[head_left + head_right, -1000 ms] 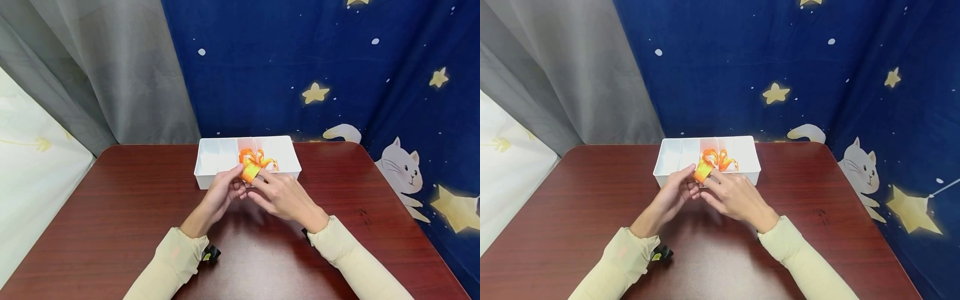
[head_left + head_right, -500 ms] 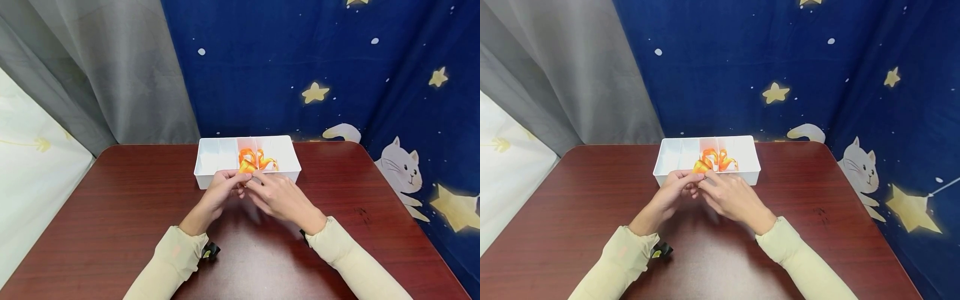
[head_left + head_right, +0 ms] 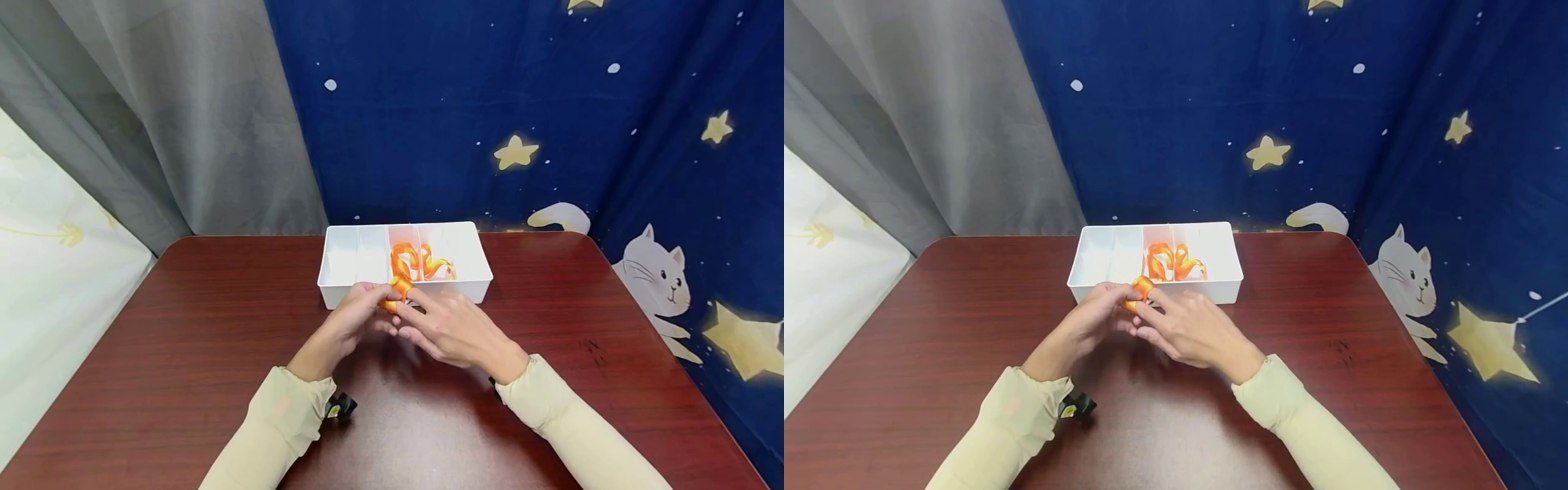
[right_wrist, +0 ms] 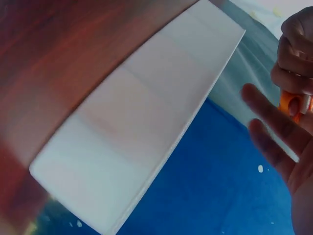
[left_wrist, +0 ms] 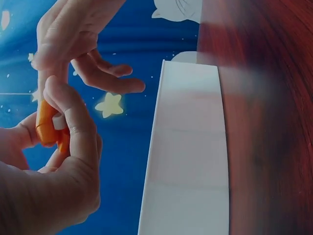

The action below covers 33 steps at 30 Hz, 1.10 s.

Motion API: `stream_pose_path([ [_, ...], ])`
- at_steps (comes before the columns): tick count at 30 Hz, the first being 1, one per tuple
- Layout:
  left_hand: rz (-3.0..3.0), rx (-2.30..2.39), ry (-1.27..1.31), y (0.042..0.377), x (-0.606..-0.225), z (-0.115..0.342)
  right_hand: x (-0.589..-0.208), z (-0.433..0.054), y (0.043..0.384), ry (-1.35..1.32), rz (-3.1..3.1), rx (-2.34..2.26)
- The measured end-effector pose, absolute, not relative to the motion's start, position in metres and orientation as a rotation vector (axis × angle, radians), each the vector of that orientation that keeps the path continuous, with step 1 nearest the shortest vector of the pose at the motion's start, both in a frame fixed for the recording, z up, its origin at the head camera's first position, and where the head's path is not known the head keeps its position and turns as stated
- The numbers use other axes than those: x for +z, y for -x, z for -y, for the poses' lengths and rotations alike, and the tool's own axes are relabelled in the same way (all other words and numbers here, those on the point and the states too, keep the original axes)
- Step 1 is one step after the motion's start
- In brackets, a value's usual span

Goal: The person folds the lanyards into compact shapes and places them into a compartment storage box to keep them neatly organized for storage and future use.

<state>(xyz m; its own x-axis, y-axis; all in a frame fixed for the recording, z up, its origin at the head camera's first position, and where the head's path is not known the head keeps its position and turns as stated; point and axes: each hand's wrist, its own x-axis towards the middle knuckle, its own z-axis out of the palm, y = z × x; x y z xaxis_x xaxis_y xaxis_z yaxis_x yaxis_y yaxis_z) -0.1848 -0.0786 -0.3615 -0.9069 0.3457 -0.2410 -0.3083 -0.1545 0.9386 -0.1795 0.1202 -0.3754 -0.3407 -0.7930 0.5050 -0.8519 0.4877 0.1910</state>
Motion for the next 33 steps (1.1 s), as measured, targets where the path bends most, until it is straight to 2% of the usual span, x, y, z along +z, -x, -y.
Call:
stream_pose_path([
  [5, -1.539, 2.128, -0.049, 0.184, -0.362, 0.083, -0.377, -0.119, 0.179, -1.375, 2.183, 0.197],
  [14, -1.363, 2.184, -0.158, 0.183, -0.367, 0.085, -0.379, -0.122, 0.181, -1.342, 2.162, 0.677],
  [33, -1.828, 2.257, -0.260, 0.182, -0.371, 0.080, -0.376, -0.110, 0.176, -1.178, 2.114, 1.582],
])
